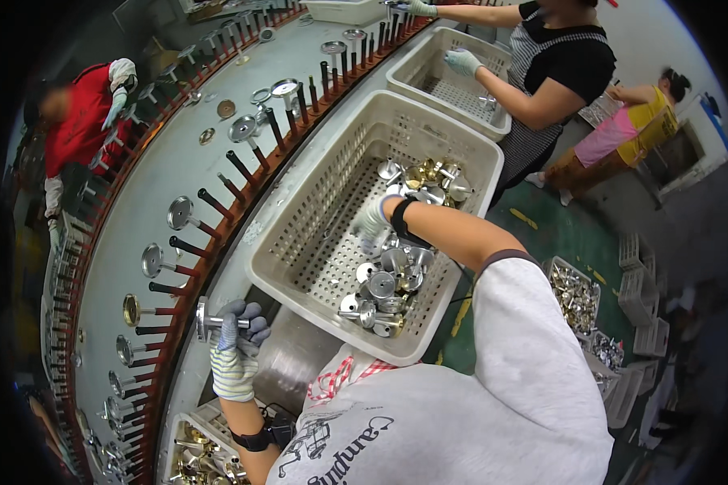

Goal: The person repeatedly picks up small metal components from a white plastic basket and places them onto vertical pegs on a long assembly table. The person wears gloves and handles the parts one by one, organizing them in a row along the pegs.

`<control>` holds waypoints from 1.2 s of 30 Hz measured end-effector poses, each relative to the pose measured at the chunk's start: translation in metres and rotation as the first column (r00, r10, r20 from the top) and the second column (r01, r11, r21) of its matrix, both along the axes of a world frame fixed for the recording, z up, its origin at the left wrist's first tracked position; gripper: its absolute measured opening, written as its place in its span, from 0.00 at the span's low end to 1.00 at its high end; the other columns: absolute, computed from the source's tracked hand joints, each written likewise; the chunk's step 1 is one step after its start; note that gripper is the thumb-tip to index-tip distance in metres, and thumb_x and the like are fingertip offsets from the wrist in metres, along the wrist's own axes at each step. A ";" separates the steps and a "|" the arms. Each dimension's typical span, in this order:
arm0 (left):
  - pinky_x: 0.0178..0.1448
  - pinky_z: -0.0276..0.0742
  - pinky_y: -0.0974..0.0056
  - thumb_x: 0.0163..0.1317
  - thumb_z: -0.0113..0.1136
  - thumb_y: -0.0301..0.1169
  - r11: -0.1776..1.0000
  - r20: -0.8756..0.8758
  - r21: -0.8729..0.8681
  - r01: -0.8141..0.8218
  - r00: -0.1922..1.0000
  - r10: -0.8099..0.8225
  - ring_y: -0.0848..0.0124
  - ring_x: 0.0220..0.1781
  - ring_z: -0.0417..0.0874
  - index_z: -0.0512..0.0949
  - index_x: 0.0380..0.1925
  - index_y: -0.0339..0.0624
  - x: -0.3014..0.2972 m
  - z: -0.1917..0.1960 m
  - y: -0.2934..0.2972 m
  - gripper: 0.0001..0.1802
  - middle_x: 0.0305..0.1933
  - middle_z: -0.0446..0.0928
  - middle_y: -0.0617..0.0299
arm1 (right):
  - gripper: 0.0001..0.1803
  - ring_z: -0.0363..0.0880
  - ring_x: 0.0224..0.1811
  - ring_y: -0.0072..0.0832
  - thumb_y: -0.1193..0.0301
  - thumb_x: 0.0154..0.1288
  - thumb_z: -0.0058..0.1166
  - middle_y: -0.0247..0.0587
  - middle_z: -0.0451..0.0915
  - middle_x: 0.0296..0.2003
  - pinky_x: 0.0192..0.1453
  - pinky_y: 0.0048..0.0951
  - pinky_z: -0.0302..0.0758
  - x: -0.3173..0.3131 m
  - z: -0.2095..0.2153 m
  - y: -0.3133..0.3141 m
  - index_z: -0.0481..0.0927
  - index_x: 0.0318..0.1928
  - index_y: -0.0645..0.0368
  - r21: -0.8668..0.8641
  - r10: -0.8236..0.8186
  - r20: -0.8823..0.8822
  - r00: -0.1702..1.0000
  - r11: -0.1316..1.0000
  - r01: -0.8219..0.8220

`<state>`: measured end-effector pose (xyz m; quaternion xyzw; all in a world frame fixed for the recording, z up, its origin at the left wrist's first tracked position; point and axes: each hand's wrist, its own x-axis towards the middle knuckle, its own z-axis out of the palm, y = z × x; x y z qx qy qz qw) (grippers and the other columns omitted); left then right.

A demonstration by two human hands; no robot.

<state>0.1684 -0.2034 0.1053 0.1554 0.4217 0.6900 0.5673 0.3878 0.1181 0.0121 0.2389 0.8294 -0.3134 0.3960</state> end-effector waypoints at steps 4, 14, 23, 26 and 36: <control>0.39 0.80 0.63 0.63 0.59 0.38 0.999 0.002 0.033 -0.036 0.999 0.035 0.66 0.35 0.78 0.72 0.49 0.35 -0.018 -0.003 -0.019 0.20 0.42 0.76 0.50 | 0.55 0.65 0.65 0.44 0.42 0.45 0.65 0.49 0.63 0.66 0.65 0.40 0.66 0.021 -0.082 -0.022 0.56 0.70 0.52 0.003 -0.017 0.217 0.976 1.000 0.016; 0.39 0.78 0.66 0.64 0.58 0.42 0.997 -0.028 0.003 -0.080 0.996 0.080 0.69 0.37 0.75 0.67 0.55 0.41 -0.040 0.005 -0.034 0.25 0.45 0.72 0.55 | 0.53 0.71 0.58 0.43 0.53 0.40 0.71 0.53 0.72 0.57 0.60 0.40 0.68 0.018 -0.078 -0.069 0.61 0.67 0.54 -0.269 0.041 -0.004 0.999 0.962 -0.040; 0.63 0.71 0.57 0.67 0.55 0.37 0.888 -0.447 0.212 -0.408 0.768 0.460 0.63 0.58 0.74 0.71 0.53 0.38 -0.123 -0.001 0.059 0.19 0.56 0.72 0.58 | 0.50 0.70 0.60 0.47 0.52 0.42 0.66 0.54 0.70 0.58 0.62 0.39 0.67 0.008 -0.035 -0.097 0.60 0.67 0.52 0.038 0.183 0.069 0.981 0.982 -0.186; 0.58 0.70 0.61 0.65 0.55 0.38 0.847 -0.896 -0.094 -0.523 0.415 0.157 0.62 0.52 0.76 0.73 0.51 0.36 -0.169 -0.029 0.076 0.20 0.49 0.76 0.50 | 0.46 0.72 0.58 0.46 0.52 0.44 0.65 0.53 0.72 0.56 0.60 0.39 0.69 0.016 -0.049 -0.104 0.63 0.66 0.51 0.069 0.153 0.006 0.988 0.986 -0.153; 0.51 0.71 0.57 0.63 0.54 0.46 0.793 -0.973 -0.098 -0.602 0.223 0.049 0.54 0.44 0.78 0.76 0.46 0.34 -0.229 -0.135 0.076 0.25 0.44 0.80 0.45 | 0.23 0.75 0.35 0.28 0.62 0.53 0.60 0.31 0.80 0.40 0.38 0.34 0.75 0.040 -0.085 -0.051 0.79 0.50 0.56 -0.564 -0.327 -0.161 0.931 0.805 0.185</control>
